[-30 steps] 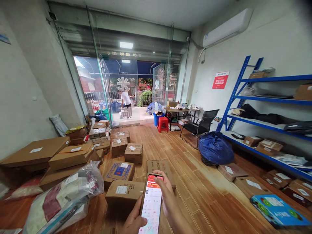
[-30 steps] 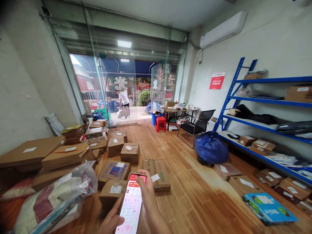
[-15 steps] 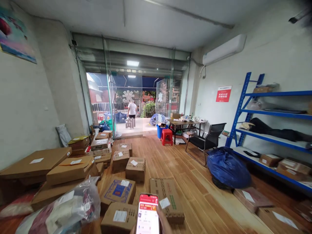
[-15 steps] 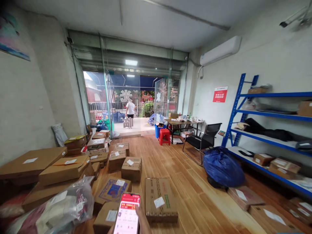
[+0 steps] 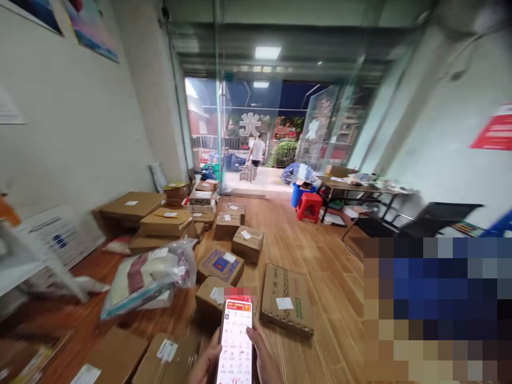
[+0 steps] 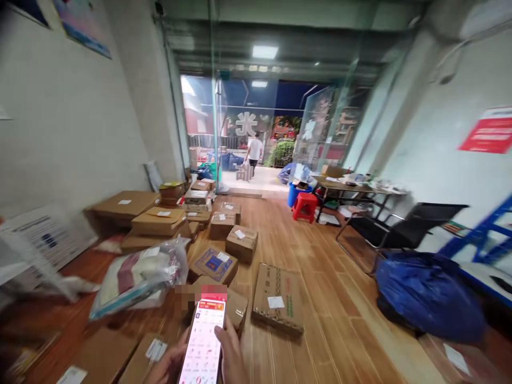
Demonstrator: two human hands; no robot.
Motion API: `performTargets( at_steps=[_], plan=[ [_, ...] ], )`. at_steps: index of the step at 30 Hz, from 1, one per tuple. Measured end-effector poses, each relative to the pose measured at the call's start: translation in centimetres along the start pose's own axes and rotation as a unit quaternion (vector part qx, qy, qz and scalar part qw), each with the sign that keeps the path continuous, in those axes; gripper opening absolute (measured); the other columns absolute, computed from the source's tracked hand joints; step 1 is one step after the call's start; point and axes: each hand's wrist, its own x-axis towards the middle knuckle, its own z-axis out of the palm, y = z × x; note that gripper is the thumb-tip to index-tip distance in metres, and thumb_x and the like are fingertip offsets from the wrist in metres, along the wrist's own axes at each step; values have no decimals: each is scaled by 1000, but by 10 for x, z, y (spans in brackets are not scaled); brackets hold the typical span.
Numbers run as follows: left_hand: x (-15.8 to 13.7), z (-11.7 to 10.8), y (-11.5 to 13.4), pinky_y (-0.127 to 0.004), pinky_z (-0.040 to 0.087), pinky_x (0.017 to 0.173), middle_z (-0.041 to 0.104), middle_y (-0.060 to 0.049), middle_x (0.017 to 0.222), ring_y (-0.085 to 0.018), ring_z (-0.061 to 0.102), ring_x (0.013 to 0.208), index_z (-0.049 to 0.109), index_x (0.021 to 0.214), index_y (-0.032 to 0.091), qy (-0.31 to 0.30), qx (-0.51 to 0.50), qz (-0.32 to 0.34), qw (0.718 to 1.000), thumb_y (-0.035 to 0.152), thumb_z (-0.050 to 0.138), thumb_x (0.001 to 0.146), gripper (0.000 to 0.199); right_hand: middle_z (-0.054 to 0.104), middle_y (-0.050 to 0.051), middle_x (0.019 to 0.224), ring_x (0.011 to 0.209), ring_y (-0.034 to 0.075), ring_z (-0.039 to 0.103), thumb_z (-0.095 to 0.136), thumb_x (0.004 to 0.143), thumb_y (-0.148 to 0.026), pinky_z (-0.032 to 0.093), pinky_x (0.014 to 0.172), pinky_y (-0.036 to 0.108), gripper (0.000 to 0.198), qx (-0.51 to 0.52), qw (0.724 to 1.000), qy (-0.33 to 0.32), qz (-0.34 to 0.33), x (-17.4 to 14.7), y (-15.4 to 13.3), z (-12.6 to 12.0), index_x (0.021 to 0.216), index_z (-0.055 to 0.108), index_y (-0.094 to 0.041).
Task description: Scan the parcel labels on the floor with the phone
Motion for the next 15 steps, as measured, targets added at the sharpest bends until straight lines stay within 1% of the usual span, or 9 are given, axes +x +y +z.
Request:
performTargets(
  at_steps=[1,3,5,7,9,11,13,15],
  plan=[
    [-1,2,-3,-45,32,111,62,-8,128,-34,41,133,66,118,21,0,2,22,1000,37,71,74,47,76,8,96,99,33,67,80,61,-58,52,88,44,63,-5,1000,-19,13,6,-1,1,108,65,-19],
    [0,10,-9,-45,31,111,61,-6,130,-32,42,132,63,123,24,22,2,63,998,38,66,78,48,75,9,97,95,34,67,83,57,-56,52,85,45,71,-29,998,-56,32,19,-5,3,113,63,-17],
    [0,22,-18,-48,35,107,59,-6,132,-33,44,130,55,132,27,63,-19,81,995,41,63,80,54,75,10,99,92,33,67,85,55,-56,52,82,43,74,-65,993,-89,52,29,-13,2,113,61,-18],
    [-1,36,-33,-51,39,102,58,-6,133,-34,46,128,47,138,30,99,-44,109,988,42,62,79,62,75,11,99,89,31,67,85,57,-55,52,80,42,71,-102,983,-131,84,34,-21,-2,113,60,-18],
    [-3,50,-51,-50,39,102,58,-7,132,-34,47,127,46,139,30,133,-54,154,978,41,64,78,65,74,11,98,87,30,67,84,63,-52,52,78,41,65,-132,967,-183,121,34,-28,-9,112,59,-17],
    [-5,64,-69,-48,35,106,59,-7,131,-33,48,127,49,136,28,160,-54,210,963,39,65,76,63,74,11,99,92,30,67,82,66,-52,51,82,41,61,-149,948,-230,161,31,-32,-19,112,58,-18],
    [-10,76,-86,-48,31,108,58,-6,133,-33,48,127,51,134,28,176,-58,258,948,39,63,76,61,74,10,101,97,32,66,80,64,-58,49,86,43,65,-149,931,-257,211,25,-32,-30,112,59,-19],
    [-19,88,-100,-49,30,108,57,-7,133,-34,48,126,50,136,27,189,-67,302,932,39,61,76,61,75,9,98,96,34,66,83,58,-60,49,85,43,68,-141,912,-275,269,15,-30,-40,110,62,-20]
  ],
)
